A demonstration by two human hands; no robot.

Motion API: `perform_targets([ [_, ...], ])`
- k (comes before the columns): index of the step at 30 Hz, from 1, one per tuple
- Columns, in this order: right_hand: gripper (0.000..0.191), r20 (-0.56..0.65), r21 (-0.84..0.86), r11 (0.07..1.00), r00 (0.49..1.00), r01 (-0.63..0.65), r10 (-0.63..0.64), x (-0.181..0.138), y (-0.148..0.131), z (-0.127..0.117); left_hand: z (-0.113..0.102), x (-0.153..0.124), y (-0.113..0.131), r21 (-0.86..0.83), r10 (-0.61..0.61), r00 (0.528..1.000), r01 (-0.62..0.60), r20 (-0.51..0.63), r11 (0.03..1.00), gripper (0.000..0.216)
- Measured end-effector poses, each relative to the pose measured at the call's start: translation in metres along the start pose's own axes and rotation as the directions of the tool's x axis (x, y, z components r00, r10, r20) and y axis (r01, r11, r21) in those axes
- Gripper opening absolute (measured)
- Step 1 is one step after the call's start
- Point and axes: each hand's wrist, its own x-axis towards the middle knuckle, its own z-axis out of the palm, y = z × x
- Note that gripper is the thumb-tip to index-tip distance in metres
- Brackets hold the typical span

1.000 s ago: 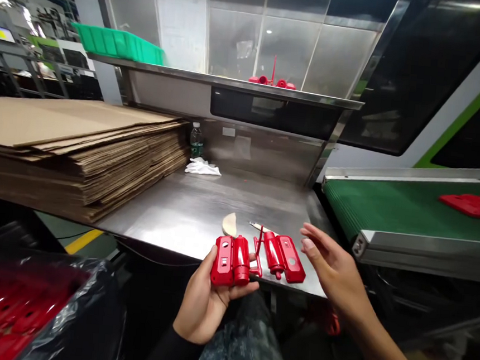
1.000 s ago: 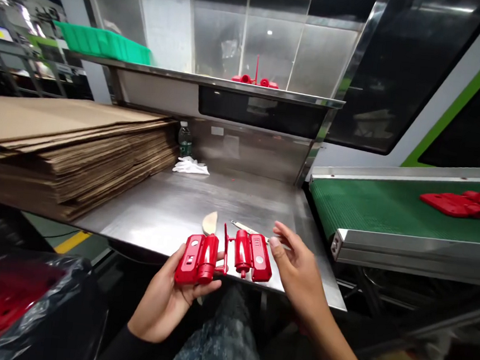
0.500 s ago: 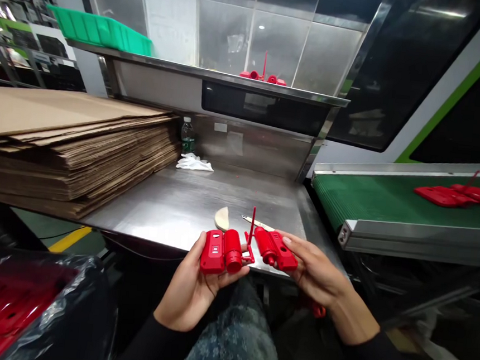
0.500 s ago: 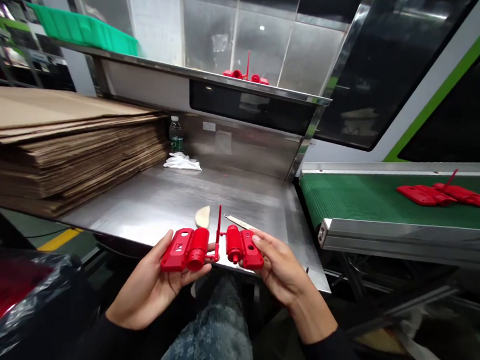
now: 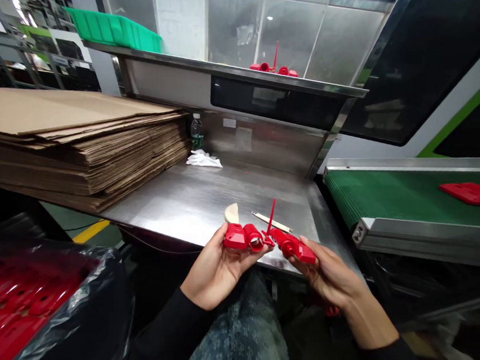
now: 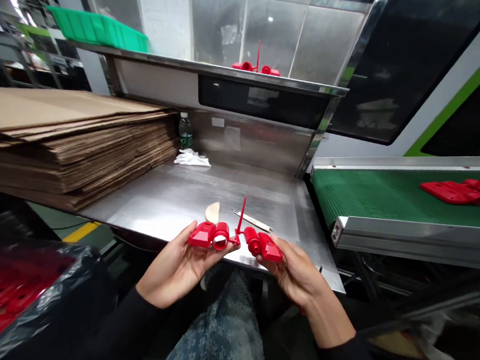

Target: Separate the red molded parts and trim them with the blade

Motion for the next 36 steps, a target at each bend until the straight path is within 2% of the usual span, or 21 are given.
perform_targets([
  [5, 0.022, -0.003, -0.013, 1.0, 1.0, 0.019, -0.019, -0.005, 0.002, 0.007, -0.006, 0.004, 0.004, -0.027, -0.016, 0.997, 0.014, -0.076, 1.0, 0.034],
  [9, 0.023, 0.01, -0.007, 1.0, 1.0, 0.024, -0.024, -0.008, 0.003, 0.012, -0.007, 0.008, 0.008, -0.046, -0.034, 0.994, 0.029, -0.106, 0.999, 0.04],
  [15, 0.027, 0.033, 0.006, 1.0, 0.999, 0.013, -0.013, -0.008, 0.004, 0.015, -0.008, 0.012, 0.01, -0.06, -0.039, 0.997, 0.035, -0.066, 0.998, 0.049],
  [20, 0.024, 0.028, 0.04, 0.999, 1.0, -0.003, 0.002, -0.005, 0.002, 0.011, -0.005, 0.008, 0.006, -0.031, -0.002, 0.999, 0.001, -0.042, 1.0, 0.045],
  [25, 0.016, -0.037, 0.1, 0.994, 0.998, -0.051, 0.055, 0.007, 0.008, 0.001, 0.01, -0.005, -0.013, 0.113, 0.11, 0.993, -0.114, 0.045, 0.987, 0.042],
  [29, 0.029, 0.02, 0.109, 0.994, 1.0, -0.022, 0.02, 0.015, 0.021, -0.008, 0.017, -0.017, -0.024, 0.276, 0.162, 0.983, -0.181, 0.09, 0.944, 0.046],
  [32, 0.046, 0.115, 0.097, 0.994, 0.992, 0.05, -0.061, 0.011, 0.028, -0.015, 0.01, -0.028, -0.023, 0.372, 0.187, 0.961, -0.253, 0.203, 0.893, 0.053],
  [34, 0.053, 0.16, 0.088, 0.991, 0.98, 0.104, -0.117, 0.006, 0.03, -0.019, 0.0, -0.034, -0.018, 0.413, 0.138, 0.955, -0.24, 0.263, 0.879, 0.057],
  [36, 0.053, 0.213, 0.066, 0.986, 0.963, 0.152, -0.163, 0.001, 0.031, -0.023, -0.012, -0.037, -0.013, 0.432, 0.078, 0.959, -0.194, 0.273, 0.881, 0.059],
])
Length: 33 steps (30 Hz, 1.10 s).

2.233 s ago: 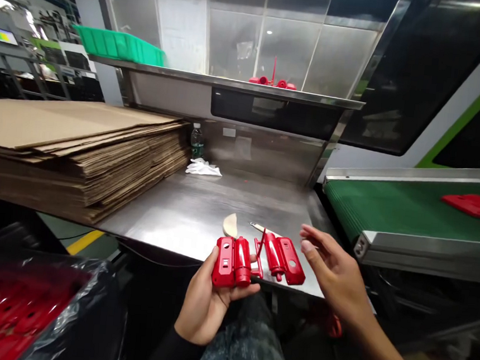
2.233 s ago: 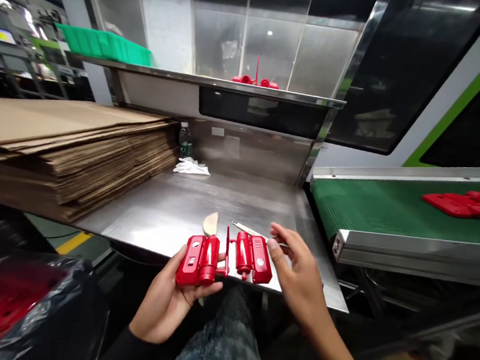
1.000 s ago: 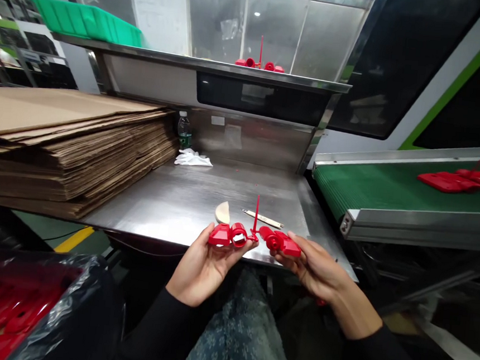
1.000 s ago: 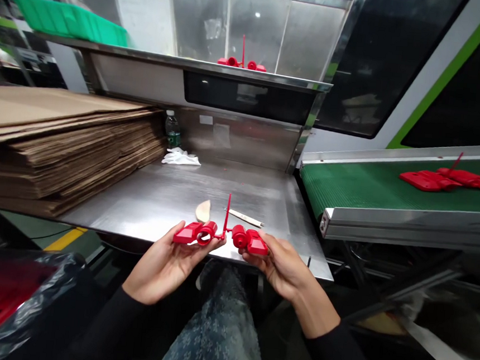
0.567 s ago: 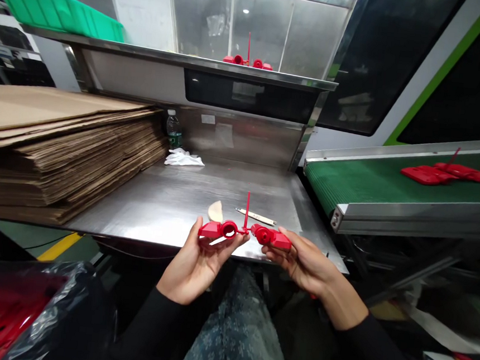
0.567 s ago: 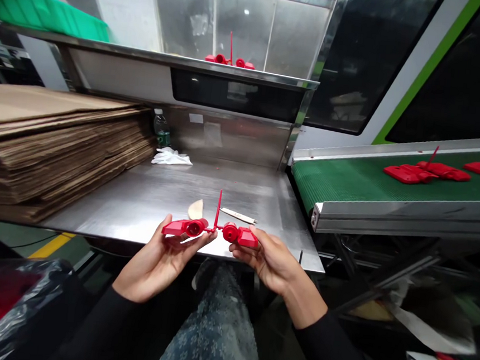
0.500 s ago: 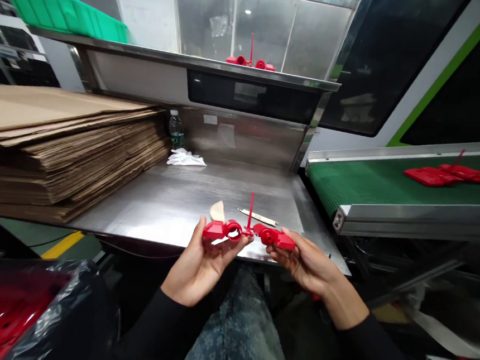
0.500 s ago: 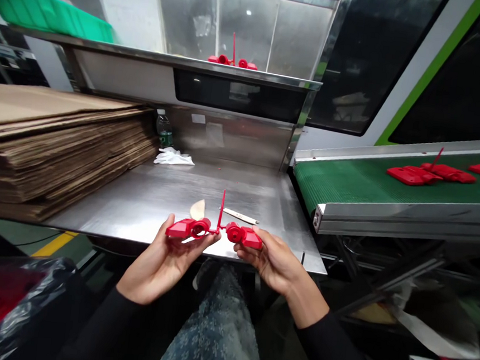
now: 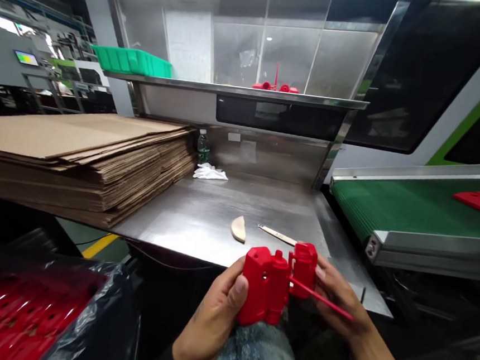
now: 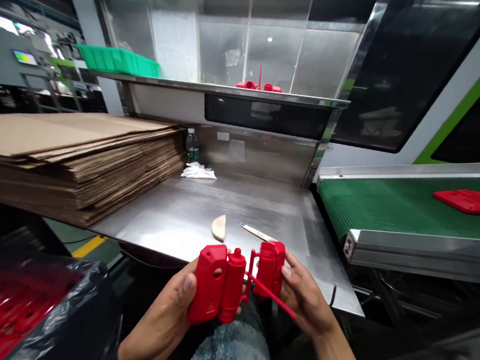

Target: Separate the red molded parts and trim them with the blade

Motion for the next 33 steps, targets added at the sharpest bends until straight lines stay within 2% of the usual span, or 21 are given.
perform_targets([
  [4, 0.049, 0.094, -0.104, 0.993, 0.995, 0.053, -0.043, -0.009, 0.005, -0.004, -0.023, -0.005, 0.001, -0.042, -0.029, 0.999, 0.027, -0.037, 0.999, 0.052],
  [7, 0.047, 0.078, -0.252, 0.962, 0.993, 0.106, -0.089, -0.015, 0.01, 0.0, -0.037, -0.003, 0.005, -0.126, -0.04, 0.997, 0.032, -0.06, 0.992, 0.043],
  [10, 0.046, 0.026, -0.369, 0.923, 0.994, 0.107, -0.105, -0.023, 0.015, 0.016, -0.05, 0.001, 0.008, -0.216, -0.096, 0.995, 0.087, -0.034, 0.972, 0.05],
  [13, 0.048, 0.028, -0.361, 0.93, 0.997, 0.075, -0.07, -0.03, 0.017, 0.038, -0.061, 0.003, 0.008, -0.23, -0.094, 0.995, 0.085, -0.026, 0.969, 0.057],
  [16, 0.054, 0.014, -0.339, 0.94, 1.0, 0.03, -0.027, -0.032, 0.019, 0.054, -0.065, 0.004, 0.007, -0.144, -0.091, 0.989, 0.074, -0.118, 0.987, 0.04],
  [18, 0.051, -0.02, -0.452, 0.889, 0.996, 0.073, -0.092, -0.032, 0.019, 0.057, -0.067, 0.005, 0.006, -0.097, -0.13, 0.97, 0.112, -0.205, 0.989, 0.031],
  [19, 0.046, 0.013, -0.587, 0.792, 0.98, 0.168, -0.198, -0.031, 0.019, 0.056, -0.067, 0.006, 0.006, -0.103, -0.173, 0.955, 0.152, -0.242, 0.983, 0.03],
  [20, 0.038, 0.106, -0.735, 0.607, 0.935, 0.303, -0.339, -0.031, 0.019, 0.054, -0.069, 0.007, 0.006, -0.142, -0.239, 0.935, 0.208, -0.263, 0.968, 0.031],
  [21, 0.032, 0.26, -0.834, 0.335, 0.847, 0.439, -0.463, -0.03, 0.018, 0.05, -0.07, 0.007, 0.006, -0.209, -0.323, 0.91, 0.273, -0.259, 0.939, 0.032],
  [22, 0.03, 0.437, -0.844, 0.044, 0.733, 0.535, -0.522, -0.029, 0.017, 0.045, -0.072, 0.008, 0.005, -0.289, -0.406, 0.885, 0.337, -0.229, 0.896, 0.034],
  [23, 0.03, 0.583, -0.791, -0.185, 0.624, 0.584, -0.52, -0.029, 0.015, 0.04, -0.073, 0.008, 0.004, -0.371, -0.477, 0.86, 0.391, -0.178, 0.843, 0.036],
  [24, 0.029, 0.662, -0.738, -0.305, 0.556, 0.602, -0.503, -0.028, 0.014, 0.035, -0.075, 0.008, 0.003, -0.438, -0.523, 0.843, 0.426, -0.125, 0.792, 0.036],
  [25, 0.026, 0.649, -0.744, -0.292, 0.547, 0.6, -0.529, -0.026, 0.013, 0.031, -0.075, 0.008, 0.002, -0.481, -0.542, 0.835, 0.44, -0.091, 0.758, 0.036],
  [26, 0.023, 0.55, -0.802, -0.171, 0.597, 0.572, -0.584, -0.024, 0.012, 0.027, -0.075, 0.008, 0.001, -0.493, -0.538, 0.836, 0.427, -0.104, 0.758, 0.036],
  [28, 0.021, 0.201, -0.882, 0.224, 0.761, 0.414, -0.616, -0.017, 0.01, 0.022, -0.072, 0.008, 0.0, -0.455, -0.497, 0.841, 0.364, -0.215, 0.813, 0.034],
  [29, 0.026, 0.032, -0.861, 0.405, 0.829, 0.307, -0.559, -0.011, 0.009, 0.02, -0.069, 0.008, -0.001, -0.412, -0.457, 0.843, 0.323, -0.284, 0.852, 0.033],
  [30, 0.035, -0.082, -0.821, 0.531, 0.877, 0.21, -0.474, -0.003, 0.007, 0.019, -0.064, 0.008, -0.001, -0.358, -0.403, 0.847, 0.278, -0.346, 0.891, 0.032],
  [31, 0.046, -0.135, -0.79, 0.597, 0.91, 0.139, -0.391, 0.007, 0.005, 0.019, -0.059, 0.008, -0.001, -0.303, -0.344, 0.853, 0.233, -0.393, 0.924, 0.031],
  [33, 0.055, -0.158, -0.778, 0.627, 0.949, 0.05, -0.272, 0.03, 0.002, 0.018, -0.048, 0.007, -0.001, -0.213, -0.238, 0.876, 0.159, -0.42, 0.964, 0.032],
])
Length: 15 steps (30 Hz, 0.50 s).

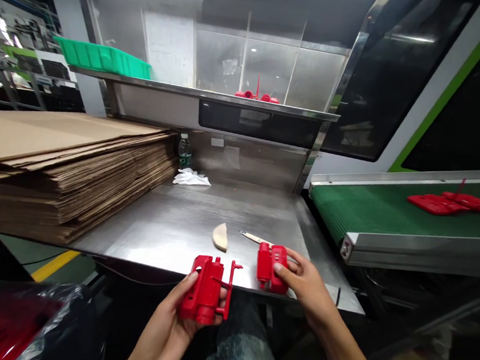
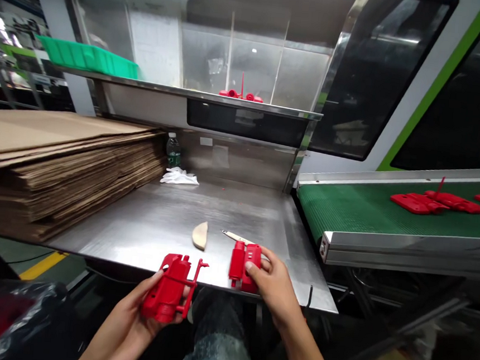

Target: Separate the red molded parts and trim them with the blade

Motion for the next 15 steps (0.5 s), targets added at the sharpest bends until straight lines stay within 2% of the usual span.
perform_targets([
  [1, 0.056, 0.014, -0.028, 0.999, 0.999, -0.042, 0.042, 0.011, 0.0, 0.002, 0.005, -0.003, -0.002, 0.022, 0.043, 0.999, -0.043, 0.013, 0.999, 0.033],
  [3, 0.055, -0.037, -0.135, 0.986, 0.995, -0.094, 0.089, 0.029, -0.001, 0.006, 0.012, -0.009, -0.005, 0.054, 0.082, 0.995, -0.085, 0.054, 0.995, 0.036],
  [5, 0.054, -0.119, -0.257, 0.962, 0.991, -0.093, 0.064, 0.032, -0.003, 0.009, 0.015, -0.013, -0.008, 0.08, 0.094, 0.992, -0.1, 0.084, 0.992, 0.04],
  [7, 0.051, -0.162, -0.348, 0.936, 0.987, -0.045, -0.013, 0.019, -0.008, 0.01, 0.015, -0.013, -0.012, 0.103, 0.107, 0.99, -0.116, 0.087, 0.988, 0.047],
  [9, 0.044, -0.144, -0.386, 0.923, 0.987, 0.004, -0.065, -0.007, -0.013, 0.011, 0.016, -0.01, -0.019, 0.103, 0.12, 0.989, -0.128, 0.083, 0.986, 0.053],
  [11, 0.04, -0.001, -0.282, 0.959, 1.0, 0.014, -0.015, -0.037, -0.019, 0.011, 0.021, -0.005, -0.029, 0.063, 0.143, 0.987, -0.148, 0.077, 0.987, 0.056],
  [13, 0.042, 0.227, -0.031, 0.995, 0.969, -0.097, 0.102, -0.061, -0.024, 0.013, 0.029, -0.001, -0.039, -0.01, 0.153, 0.984, -0.153, 0.09, 0.988, 0.058],
  [14, 0.04, 0.3, 0.077, 0.983, 0.945, -0.164, 0.134, -0.069, -0.027, 0.015, 0.034, 0.001, -0.045, -0.046, 0.144, 0.985, -0.14, 0.092, 0.989, 0.059],
  [15, 0.035, 0.314, 0.131, 0.977, 0.942, -0.166, 0.118, -0.075, -0.029, 0.016, 0.038, 0.002, -0.049, -0.078, 0.121, 0.989, -0.114, 0.09, 0.99, 0.06],
])
